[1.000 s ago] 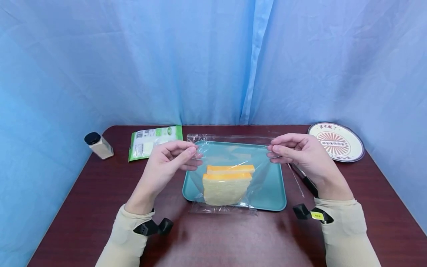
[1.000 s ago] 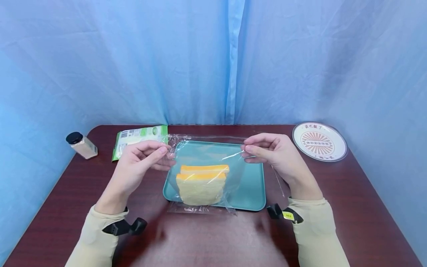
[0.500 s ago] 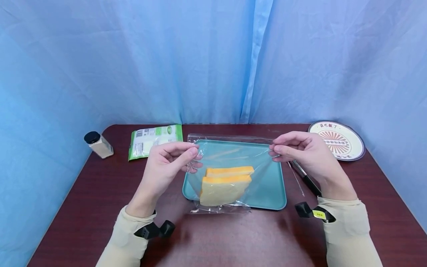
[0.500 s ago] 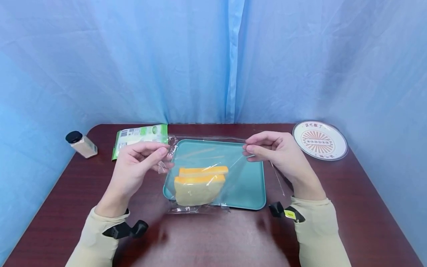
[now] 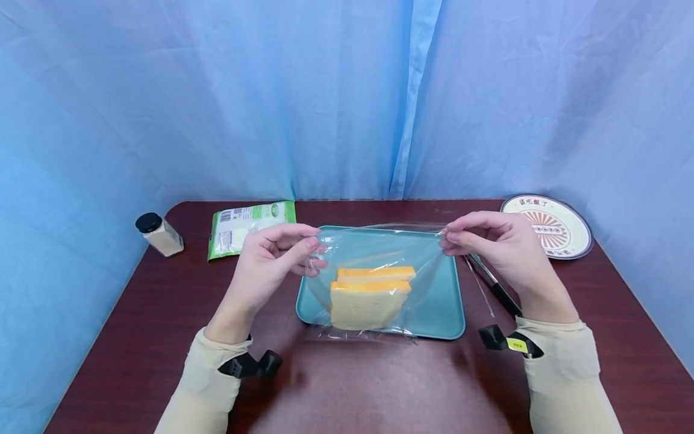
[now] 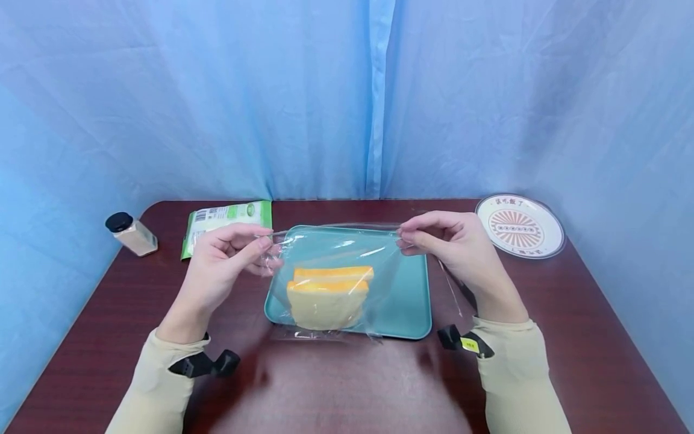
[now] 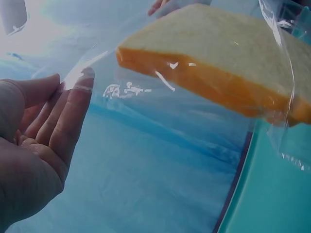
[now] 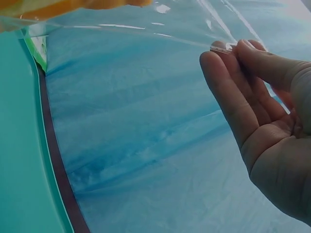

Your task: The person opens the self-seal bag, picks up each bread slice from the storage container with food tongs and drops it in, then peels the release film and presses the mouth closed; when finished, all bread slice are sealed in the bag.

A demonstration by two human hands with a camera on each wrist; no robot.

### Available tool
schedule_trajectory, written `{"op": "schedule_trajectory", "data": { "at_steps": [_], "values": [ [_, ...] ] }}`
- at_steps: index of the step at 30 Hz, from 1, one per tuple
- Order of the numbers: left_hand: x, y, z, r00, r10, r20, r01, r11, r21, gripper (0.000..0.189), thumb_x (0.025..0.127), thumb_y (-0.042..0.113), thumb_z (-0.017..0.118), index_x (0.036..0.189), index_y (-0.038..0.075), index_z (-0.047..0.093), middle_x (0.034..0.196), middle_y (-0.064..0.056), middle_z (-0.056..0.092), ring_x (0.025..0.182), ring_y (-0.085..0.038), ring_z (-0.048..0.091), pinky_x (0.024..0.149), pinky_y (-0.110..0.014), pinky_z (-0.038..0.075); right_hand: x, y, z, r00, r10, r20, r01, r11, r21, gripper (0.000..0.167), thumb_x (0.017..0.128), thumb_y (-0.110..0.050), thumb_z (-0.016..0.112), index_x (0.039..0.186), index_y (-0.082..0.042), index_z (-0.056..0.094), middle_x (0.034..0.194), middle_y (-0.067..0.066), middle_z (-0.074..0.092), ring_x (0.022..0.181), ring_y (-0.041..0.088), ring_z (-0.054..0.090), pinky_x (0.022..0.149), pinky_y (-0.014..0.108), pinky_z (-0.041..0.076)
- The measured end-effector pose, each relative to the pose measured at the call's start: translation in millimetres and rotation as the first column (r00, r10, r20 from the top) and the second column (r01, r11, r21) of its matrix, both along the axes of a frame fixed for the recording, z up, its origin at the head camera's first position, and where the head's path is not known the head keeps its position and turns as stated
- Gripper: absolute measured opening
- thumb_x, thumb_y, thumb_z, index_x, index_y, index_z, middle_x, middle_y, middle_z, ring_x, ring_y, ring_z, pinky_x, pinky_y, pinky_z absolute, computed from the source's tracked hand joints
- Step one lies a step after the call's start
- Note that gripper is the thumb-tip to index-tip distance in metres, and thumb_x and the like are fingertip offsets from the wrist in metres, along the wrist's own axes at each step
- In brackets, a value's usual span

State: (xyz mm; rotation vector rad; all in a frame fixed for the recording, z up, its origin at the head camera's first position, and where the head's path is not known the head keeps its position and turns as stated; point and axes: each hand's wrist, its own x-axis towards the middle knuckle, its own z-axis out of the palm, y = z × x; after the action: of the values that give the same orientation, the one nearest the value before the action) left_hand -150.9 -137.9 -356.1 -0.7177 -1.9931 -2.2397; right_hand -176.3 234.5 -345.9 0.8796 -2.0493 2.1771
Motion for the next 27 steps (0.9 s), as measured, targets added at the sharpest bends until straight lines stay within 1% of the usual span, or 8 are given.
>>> {"op": "schedule_trajectory", "data": {
  "at_steps": [5, 12, 16, 19, 22, 25, 26, 27],
  "values": [
    [-7.7, -3.8, -5.3, 1.000, 0.012, 0.009, -0.012, 1.000, -0.004, 0.020, 0.096, -0.003, 0.066, 0.113, 0.006, 0.074, 0.095, -0.016, 0.074, 0.075, -0.028, 0.075, 0.065, -0.048, 0.060, -1.3, -1, -0.7, 0.999, 0.008, -0.051, -0.008, 1.000, -0.008, 0.019, 0.087, 0.026, 0.061, 0.104, 0.021, 0.066, 0.096, 0.032, 0.070, 0.076, 0.031, 0.075, 0.072, 0.042, 0.059],
    [-11.3, -5.8, -7.9, 0.999, -0.039, -0.033, 0.040, 0.999, 0.012, 0.022, 0.096, -0.006, 0.064, 0.116, 0.001, 0.072, 0.100, -0.017, 0.074, 0.080, -0.029, 0.076, 0.067, -0.050, 0.060, -2.4, -1, -1.3, 0.999, 0.014, -0.050, -0.013, 1.000, 0.020, 0.019, 0.088, 0.024, 0.061, 0.107, 0.020, 0.066, 0.099, 0.029, 0.071, 0.078, 0.031, 0.075, 0.072, 0.044, 0.059],
    [-10.8, -8.8, -7.3, 0.996, -0.081, -0.049, 0.081, 0.997, -0.005, 0.025, 0.096, -0.006, 0.064, 0.115, 0.006, 0.073, 0.104, -0.017, 0.074, 0.085, -0.031, 0.075, 0.071, -0.050, 0.060, -2.0, 4, -0.4, 0.995, 0.058, -0.079, -0.053, 0.996, 0.070, 0.024, 0.090, 0.025, 0.057, 0.111, 0.019, 0.065, 0.104, 0.029, 0.070, 0.085, 0.032, 0.074, 0.076, 0.045, 0.058],
    [-8.8, -9.7, -5.7, 0.992, -0.099, -0.073, 0.098, 0.995, -0.023, 0.022, 0.096, -0.008, 0.064, 0.114, 0.001, 0.072, 0.105, -0.017, 0.073, 0.086, -0.032, 0.075, 0.072, -0.049, 0.060, 2.6, 7, 5.1, 0.986, 0.054, -0.155, -0.034, 0.991, 0.133, 0.029, 0.090, 0.027, 0.054, 0.115, 0.018, 0.065, 0.111, 0.028, 0.068, 0.098, 0.029, 0.071, 0.085, 0.037, 0.057],
    [-5.1, -7.7, -2.8, 0.987, -0.107, -0.117, 0.102, 0.993, -0.053, 0.018, 0.095, -0.008, 0.065, 0.112, -0.007, 0.070, 0.105, -0.020, 0.073, 0.086, -0.033, 0.075, 0.072, -0.049, 0.060, 13.4, 5, 17.6, 0.943, -0.018, -0.333, 0.105, 0.964, 0.246, 0.032, 0.088, 0.026, 0.057, 0.114, 0.012, 0.069, 0.117, 0.020, 0.070, 0.109, 0.022, 0.067, 0.093, 0.027, 0.052],
    [-1.2, -4.3, 0.6, 0.975, -0.125, -0.183, 0.111, 0.990, -0.086, 0.018, 0.095, -0.009, 0.064, 0.111, -0.008, 0.071, 0.104, -0.022, 0.072, 0.086, -0.032, 0.075, 0.072, -0.049, 0.060, 26.2, -4, 31.9, 0.862, -0.054, -0.504, 0.211, 0.942, 0.261, 0.026, 0.088, 0.019, 0.063, 0.110, 0.010, 0.071, 0.118, 0.017, 0.071, 0.115, 0.020, 0.064, 0.097, 0.025, 0.048],
    [0.0, -3.4, 1.5, 0.969, -0.134, -0.208, 0.116, 0.989, -0.097, 0.018, 0.094, -0.011, 0.064, 0.110, -0.008, 0.071, 0.103, -0.022, 0.073, 0.086, -0.032, 0.074, 0.072, -0.048, 0.060, 29.7, -8, 36.1, 0.835, -0.049, -0.548, 0.224, 0.940, 0.258, 0.022, 0.089, 0.015, 0.064, 0.109, 0.009, 0.072, 0.117, 0.016, 0.072, 0.116, 0.020, 0.065, 0.098, 0.026, 0.048],
    [0.9, -2.6, 2.3, 0.961, -0.143, -0.235, 0.121, 0.987, -0.107, 0.019, 0.094, -0.012, 0.064, 0.110, -0.007, 0.072, 0.102, -0.022, 0.073, 0.086, -0.031, 0.074, 0.071, -0.048, 0.060, 33.1, -13, 39.8, 0.821, -0.036, -0.570, 0.214, 0.945, 0.249, 0.019, 0.091, 0.010, 0.065, 0.109, 0.010, 0.072, 0.116, 0.017, 0.071, 0.116, 0.021, 0.065, 0.098, 0.027, 0.047]
  ]
}}
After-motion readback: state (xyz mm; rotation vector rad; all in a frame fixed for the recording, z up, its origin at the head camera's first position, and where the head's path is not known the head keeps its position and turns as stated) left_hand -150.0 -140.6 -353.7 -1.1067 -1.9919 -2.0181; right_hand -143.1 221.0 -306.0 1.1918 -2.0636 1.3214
